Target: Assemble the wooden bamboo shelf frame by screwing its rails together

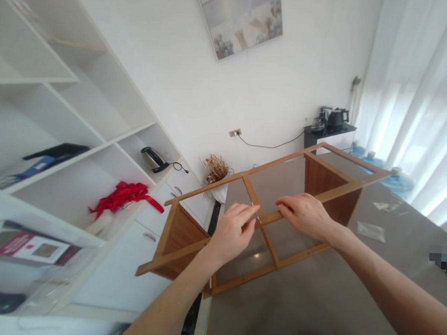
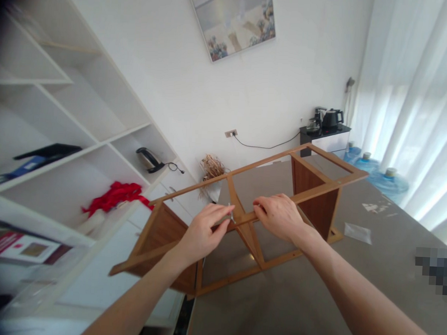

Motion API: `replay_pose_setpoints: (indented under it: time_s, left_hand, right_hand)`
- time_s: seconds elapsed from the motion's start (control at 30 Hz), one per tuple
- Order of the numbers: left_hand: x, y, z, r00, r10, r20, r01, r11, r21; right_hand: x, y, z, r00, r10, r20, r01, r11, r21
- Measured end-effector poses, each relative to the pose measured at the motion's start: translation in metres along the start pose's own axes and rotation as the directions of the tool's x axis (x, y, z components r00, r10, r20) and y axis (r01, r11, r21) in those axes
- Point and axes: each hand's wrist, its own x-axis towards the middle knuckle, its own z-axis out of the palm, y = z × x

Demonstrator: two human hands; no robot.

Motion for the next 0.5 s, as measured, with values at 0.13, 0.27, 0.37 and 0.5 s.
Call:
replay_pose_setpoints:
  time_s: [0.13, 0.27, 0.37, 0.5]
  left_hand:
    - [0.006, 0.009, 0.001, 0.953, -0.3, -0.05, 0.299, 0.954, -0.021]
    - [0.018, 0.013, 0.004, 0.945, -0.322, 0.052, 0.324, 0.945, -0.041]
    - [0.023, 0.016, 0.004, 0.953, -0.285, 0.105, 0.288, 0.958, -0.012]
    - [0.025, 0.022, -0.001, 0.976, -0.158, 0.147, 0.151, 0.987, 0.056]
  right_hand:
    - [0.0, -0.001, -0.002, 1.0, 0.004, 0.003, -0.004, 1.0, 0.005]
    - [0.0, -0.002, -0.001, 1.0, 0.01, -0.008, -0.01, 1.0, -0.011]
    - [0.0, -0.001, 0.0, 1.0, 0.0, -0.016, 0.0, 1.0, -0.009]
    - [0.0, 0.001, 0.002, 0.999, -0.018, -0.026, 0.018, 1.0, 0.009]
